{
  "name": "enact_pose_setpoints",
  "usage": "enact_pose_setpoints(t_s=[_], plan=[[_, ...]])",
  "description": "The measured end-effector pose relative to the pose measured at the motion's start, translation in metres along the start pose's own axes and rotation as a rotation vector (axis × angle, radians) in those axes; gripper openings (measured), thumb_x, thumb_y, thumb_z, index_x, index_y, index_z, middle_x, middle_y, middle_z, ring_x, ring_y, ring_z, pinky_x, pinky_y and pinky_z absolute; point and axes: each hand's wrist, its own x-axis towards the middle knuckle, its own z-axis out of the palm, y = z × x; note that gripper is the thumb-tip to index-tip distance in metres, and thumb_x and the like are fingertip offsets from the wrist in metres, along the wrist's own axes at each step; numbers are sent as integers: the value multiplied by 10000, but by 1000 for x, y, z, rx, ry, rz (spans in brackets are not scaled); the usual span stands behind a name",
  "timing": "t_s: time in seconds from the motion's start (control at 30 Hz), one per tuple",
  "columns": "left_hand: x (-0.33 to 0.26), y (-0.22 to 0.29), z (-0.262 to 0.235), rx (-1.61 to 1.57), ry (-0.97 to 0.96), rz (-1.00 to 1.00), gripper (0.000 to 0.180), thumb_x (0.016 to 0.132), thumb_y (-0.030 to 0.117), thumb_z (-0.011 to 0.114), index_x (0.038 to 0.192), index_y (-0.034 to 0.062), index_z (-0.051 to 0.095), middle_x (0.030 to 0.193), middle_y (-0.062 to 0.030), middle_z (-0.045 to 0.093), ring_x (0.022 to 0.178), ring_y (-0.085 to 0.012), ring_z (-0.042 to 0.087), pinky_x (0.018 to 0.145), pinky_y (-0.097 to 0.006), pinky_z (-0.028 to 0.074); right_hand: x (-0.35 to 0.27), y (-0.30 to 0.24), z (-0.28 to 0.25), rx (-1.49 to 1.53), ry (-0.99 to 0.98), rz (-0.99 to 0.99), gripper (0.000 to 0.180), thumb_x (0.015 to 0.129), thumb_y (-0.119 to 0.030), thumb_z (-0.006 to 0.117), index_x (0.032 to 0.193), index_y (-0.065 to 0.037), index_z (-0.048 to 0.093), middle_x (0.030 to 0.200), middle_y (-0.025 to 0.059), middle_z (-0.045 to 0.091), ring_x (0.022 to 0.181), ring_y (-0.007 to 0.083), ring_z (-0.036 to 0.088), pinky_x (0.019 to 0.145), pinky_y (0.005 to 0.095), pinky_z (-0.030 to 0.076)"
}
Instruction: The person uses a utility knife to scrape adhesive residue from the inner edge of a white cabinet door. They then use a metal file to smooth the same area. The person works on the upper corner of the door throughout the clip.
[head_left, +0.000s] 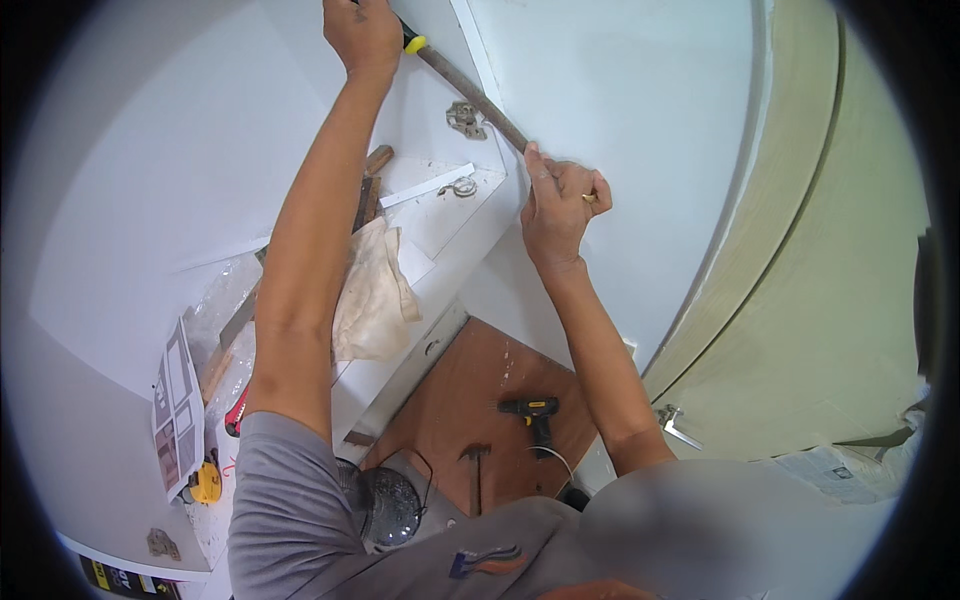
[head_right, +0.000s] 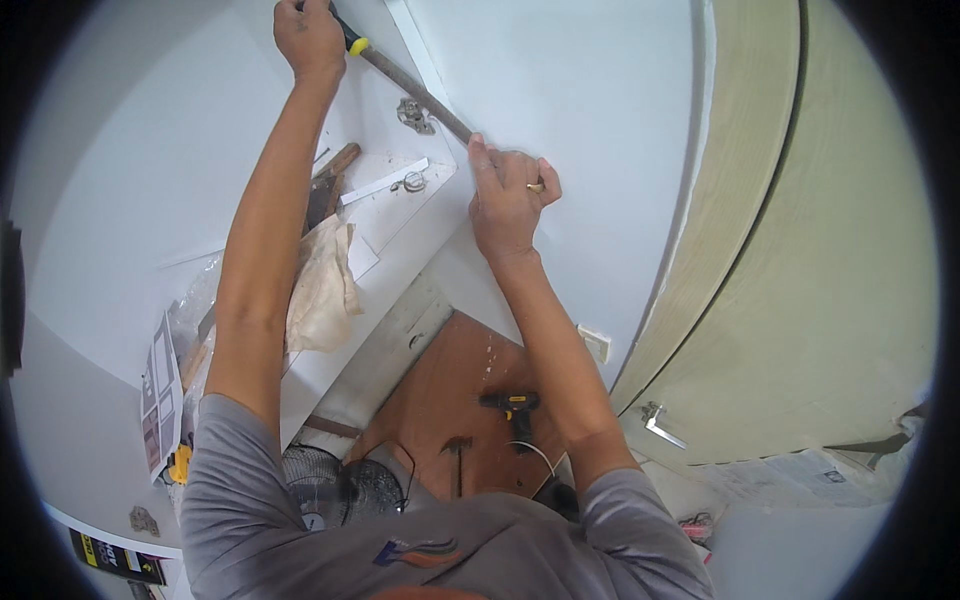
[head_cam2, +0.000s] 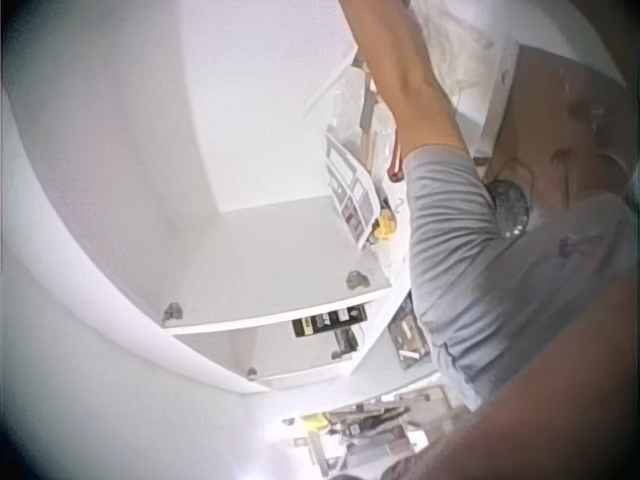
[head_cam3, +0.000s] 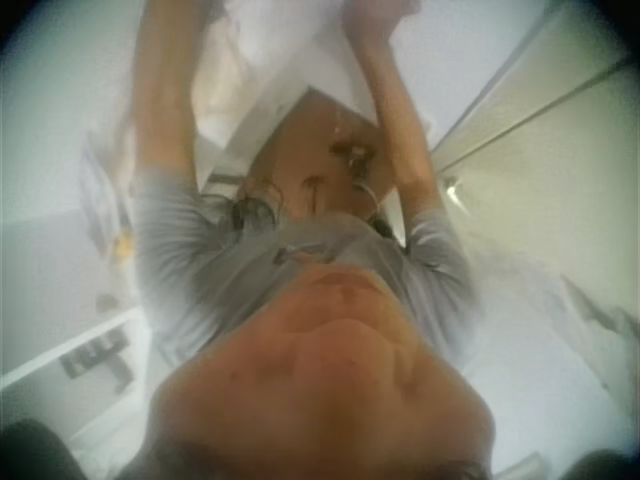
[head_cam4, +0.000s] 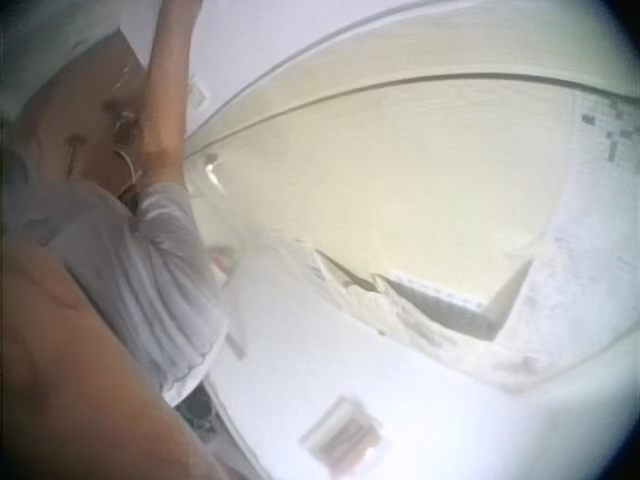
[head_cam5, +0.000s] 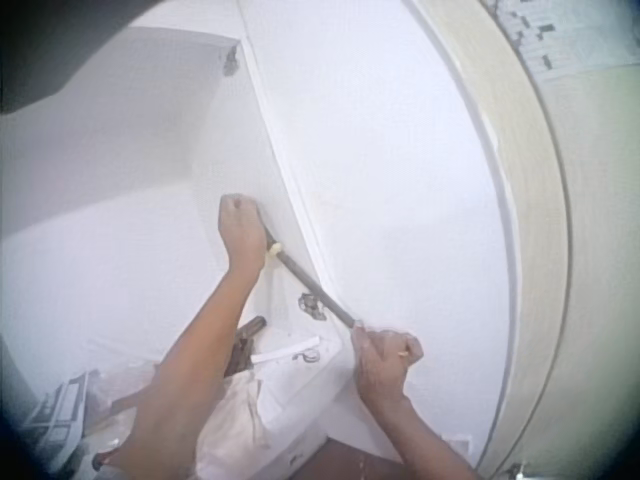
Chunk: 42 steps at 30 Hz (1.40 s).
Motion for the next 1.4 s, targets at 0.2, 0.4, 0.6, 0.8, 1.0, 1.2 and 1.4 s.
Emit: enact_pose_setpoints(t_s=[0.2,0.4,0.6,0.8,1.0,1.2,1.4], plan=[[-33,59,12,-149,17,-221,306,872,117,611,1138,-25,559,1023,-206,618,953,-350,599,894,-460,476,2,7,-5,-101,-62,-9,386,898,-21,676,1251,-167,734,1047,-71,665,1033,108,612,1092,413,236],[-26,15,13,-53,112,-28,327,868,91,598,1167,-34,552,1032,-217,611,975,-354,600,918,-448,471,5,-2,-16,-29,-114,17,475,862,11,690,1296,-180,722,1177,-34,668,1040,133,601,996,388,271],[-19,18,10,-89,72,-102,309,870,91,592,1140,-52,554,995,-215,614,953,-349,593,918,-449,468,4,-5,1,-12,19,44,514,836,42,683,1297,-181,731,1120,-23,683,1036,144,592,932,363,256],[-21,27,7,-85,79,-114,310,866,85,592,1140,-55,551,1017,-205,602,973,-326,580,923,-432,468,0,-4,6,-30,60,17,425,830,33,664,1220,-104,763,1025,-20,683,991,127,577,917,352,231],[-19,25,8,-47,69,-126,302,868,69,578,1141,-56,547,1034,-195,598,987,-320,576,928,-430,467,1,0,6,119,65,-10,473,806,68,643,1238,-93,747,995,-28,666,946,134,577,900,367,235],[-22,18,9,-214,65,-206,260,876,68,572,1110,-43,544,1019,-174,588,977,-308,562,921,-429,463,13,-6,-5,92,-52,42,467,829,67,642,1254,-99,737,1041,-17,673,976,148,591,880,374,264],[-21,12,9,-191,80,-145,240,863,65,566,1083,-29,544,993,-153,572,955,-279,549,902,-424,460,11,-3,-7,90,-38,40,534,828,82,640,1314,-129,712,1078,-17,671,1014,152,589,892,378,269]])
